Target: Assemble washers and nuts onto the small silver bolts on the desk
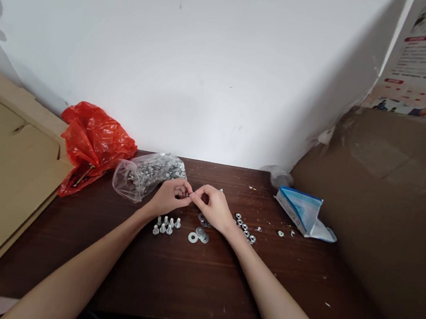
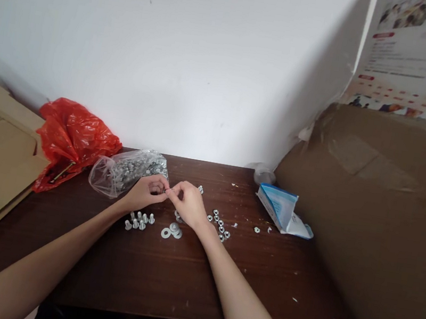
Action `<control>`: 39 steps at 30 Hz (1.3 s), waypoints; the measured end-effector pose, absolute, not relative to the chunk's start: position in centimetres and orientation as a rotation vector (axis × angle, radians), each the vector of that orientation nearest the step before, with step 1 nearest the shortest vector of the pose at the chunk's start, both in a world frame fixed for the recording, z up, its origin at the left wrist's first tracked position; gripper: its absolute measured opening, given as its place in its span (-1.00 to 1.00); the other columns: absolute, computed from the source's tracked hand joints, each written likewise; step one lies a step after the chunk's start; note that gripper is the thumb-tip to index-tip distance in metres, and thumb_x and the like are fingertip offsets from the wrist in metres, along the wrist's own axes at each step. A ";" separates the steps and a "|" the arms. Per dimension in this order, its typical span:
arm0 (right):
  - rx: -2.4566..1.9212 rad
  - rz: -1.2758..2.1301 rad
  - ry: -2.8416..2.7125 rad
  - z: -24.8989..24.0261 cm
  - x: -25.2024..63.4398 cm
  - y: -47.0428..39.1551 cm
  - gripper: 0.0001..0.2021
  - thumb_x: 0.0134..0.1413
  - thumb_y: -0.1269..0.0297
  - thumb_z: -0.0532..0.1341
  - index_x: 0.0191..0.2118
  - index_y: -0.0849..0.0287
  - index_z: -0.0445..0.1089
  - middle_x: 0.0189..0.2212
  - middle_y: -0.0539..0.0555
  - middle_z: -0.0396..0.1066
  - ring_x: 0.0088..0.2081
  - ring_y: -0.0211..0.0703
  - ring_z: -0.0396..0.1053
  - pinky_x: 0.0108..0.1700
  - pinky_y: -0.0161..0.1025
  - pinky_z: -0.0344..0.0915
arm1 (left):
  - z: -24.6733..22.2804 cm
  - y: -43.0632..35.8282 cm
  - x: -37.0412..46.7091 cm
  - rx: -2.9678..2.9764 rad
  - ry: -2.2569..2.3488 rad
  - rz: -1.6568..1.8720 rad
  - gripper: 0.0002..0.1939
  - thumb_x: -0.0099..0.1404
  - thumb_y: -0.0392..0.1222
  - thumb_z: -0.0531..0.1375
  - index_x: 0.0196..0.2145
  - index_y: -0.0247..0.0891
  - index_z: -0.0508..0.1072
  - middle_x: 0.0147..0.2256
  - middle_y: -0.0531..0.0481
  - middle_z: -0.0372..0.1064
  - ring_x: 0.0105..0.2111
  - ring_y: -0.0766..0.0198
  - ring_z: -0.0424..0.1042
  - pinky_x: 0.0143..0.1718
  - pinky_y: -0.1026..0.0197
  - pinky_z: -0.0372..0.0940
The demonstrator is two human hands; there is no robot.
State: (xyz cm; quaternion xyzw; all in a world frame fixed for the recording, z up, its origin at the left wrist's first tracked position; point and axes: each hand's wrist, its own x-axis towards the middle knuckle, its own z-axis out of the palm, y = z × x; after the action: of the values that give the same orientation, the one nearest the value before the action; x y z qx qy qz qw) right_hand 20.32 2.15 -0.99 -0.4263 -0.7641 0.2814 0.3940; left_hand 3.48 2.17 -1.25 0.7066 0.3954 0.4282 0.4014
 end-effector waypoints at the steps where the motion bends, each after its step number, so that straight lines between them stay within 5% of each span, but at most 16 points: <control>1: -1.067 0.747 -1.896 -0.9 20.4 2.2 -0.82 0.03 0.16 0.20 -0.37 0.18 0.35 -0.43 0.02 0.40 -0.45 -0.24 0.26 -0.39 -0.31 0.15 | -1.3 2.2 3.5 1.781 0.998 1.077 -0.84 0.05 -0.27 0.24 -0.40 -0.38 0.34 -0.50 0.05 0.28 -0.53 0.45 0.25 -0.48 0.39 0.18; 4: -1.091 0.814 -1.797 -0.8 20.5 2.3 -0.76 0.02 0.11 0.21 -0.27 0.18 0.36 -0.40 0.02 0.40 -0.46 -0.24 0.26 -0.39 -0.30 0.18 | -1.3 2.2 3.4 1.765 0.995 1.072 -0.82 0.04 -0.27 0.25 -0.38 -0.37 0.35 -0.49 0.05 0.28 -0.52 0.45 0.26 -0.46 0.38 0.19; 9: -1.123 0.663 -1.967 -1.0 20.6 2.4 -0.66 0.15 0.10 0.08 -0.56 0.18 0.30 -0.52 0.03 0.29 -0.43 -0.21 0.23 -0.35 -0.26 0.13 | -1.3 2.2 3.5 1.733 0.998 1.088 -0.83 0.03 -0.26 0.25 -0.41 -0.37 0.35 -0.50 0.06 0.27 -0.52 0.45 0.25 -0.45 0.38 0.19; 12: -1.040 0.769 -1.922 -1.2 20.6 2.4 -0.86 0.03 0.21 0.19 -0.33 0.16 0.34 -0.37 0.02 0.36 -0.42 -0.24 0.24 -0.35 -0.28 0.18 | -1.1 2.2 3.5 1.720 0.998 1.087 -0.82 0.02 -0.25 0.26 -0.41 -0.37 0.37 -0.49 0.05 0.28 -0.52 0.45 0.24 -0.46 0.38 0.18; 14: -1.034 0.805 -1.867 -1.1 20.7 2.4 -0.77 -0.02 0.21 0.23 -0.22 0.16 0.31 -0.29 0.03 0.37 -0.40 -0.25 0.26 -0.32 -0.28 0.21 | -1.1 2.2 3.5 1.713 1.000 1.085 -0.81 0.01 -0.24 0.26 -0.41 -0.37 0.37 -0.48 0.04 0.29 -0.52 0.45 0.24 -0.45 0.37 0.18; 18: -1.083 0.704 -1.961 -0.9 20.7 2.2 -0.79 0.08 0.15 0.14 -0.43 0.17 0.33 -0.40 0.04 0.34 -0.37 -0.20 0.26 -0.30 -0.25 0.18 | -1.0 2.2 3.5 1.720 1.002 1.089 -0.82 0.02 -0.25 0.25 -0.40 -0.38 0.37 -0.51 0.05 0.26 -0.52 0.45 0.24 -0.44 0.37 0.18; 23: -1.045 0.792 -1.895 -0.7 20.7 2.1 -0.83 -0.01 0.26 0.20 -0.26 0.16 0.29 -0.31 0.03 0.36 -0.40 -0.24 0.25 -0.34 -0.28 0.19 | -1.1 2.2 3.4 1.718 1.006 1.079 -0.82 0.03 -0.26 0.25 -0.39 -0.38 0.37 -0.48 0.04 0.28 -0.51 0.46 0.24 -0.45 0.38 0.17; 27: -1.106 0.740 -1.928 -0.7 20.8 2.2 -0.77 0.10 0.15 0.12 -0.47 0.17 0.30 -0.41 0.05 0.33 -0.38 -0.20 0.25 -0.30 -0.23 0.18 | -1.2 2.3 3.4 1.714 0.995 1.088 -0.81 0.02 -0.24 0.26 -0.39 -0.37 0.37 -0.50 0.06 0.25 -0.52 0.46 0.23 -0.45 0.38 0.17; 32: -1.045 0.829 -1.862 -0.9 20.8 2.3 -0.78 -0.02 0.22 0.22 -0.23 0.16 0.31 -0.33 0.03 0.35 -0.39 -0.23 0.26 -0.34 -0.27 0.21 | -1.0 2.3 3.5 1.684 1.004 1.091 -0.81 0.00 -0.23 0.27 -0.42 -0.37 0.37 -0.49 0.05 0.28 -0.52 0.45 0.24 -0.45 0.38 0.18; 36: -1.049 0.766 -1.939 -1.0 20.8 2.2 -0.84 0.07 0.19 0.15 -0.39 0.17 0.34 -0.36 0.06 0.33 -0.34 -0.20 0.27 -0.28 -0.24 0.21 | -0.9 2.2 3.5 1.679 1.008 1.093 -0.81 0.00 -0.24 0.27 -0.42 -0.37 0.37 -0.52 0.07 0.26 -0.54 0.46 0.23 -0.47 0.39 0.17; 39: -1.032 0.804 -1.938 -1.0 20.8 2.1 -0.82 -0.03 0.30 0.21 -0.24 0.16 0.31 -0.36 0.02 0.32 -0.39 -0.23 0.26 -0.33 -0.27 0.20 | -0.9 2.2 3.5 1.690 1.005 1.079 -0.83 0.01 -0.28 0.26 -0.41 -0.38 0.37 -0.49 0.05 0.29 -0.52 0.46 0.25 -0.46 0.39 0.17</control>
State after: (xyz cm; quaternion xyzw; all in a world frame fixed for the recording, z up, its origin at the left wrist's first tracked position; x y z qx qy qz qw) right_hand 20.78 2.13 -0.95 -0.4062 -0.7628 0.3164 0.3911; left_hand 3.50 2.21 -0.92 0.6785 0.4035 0.4335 0.4345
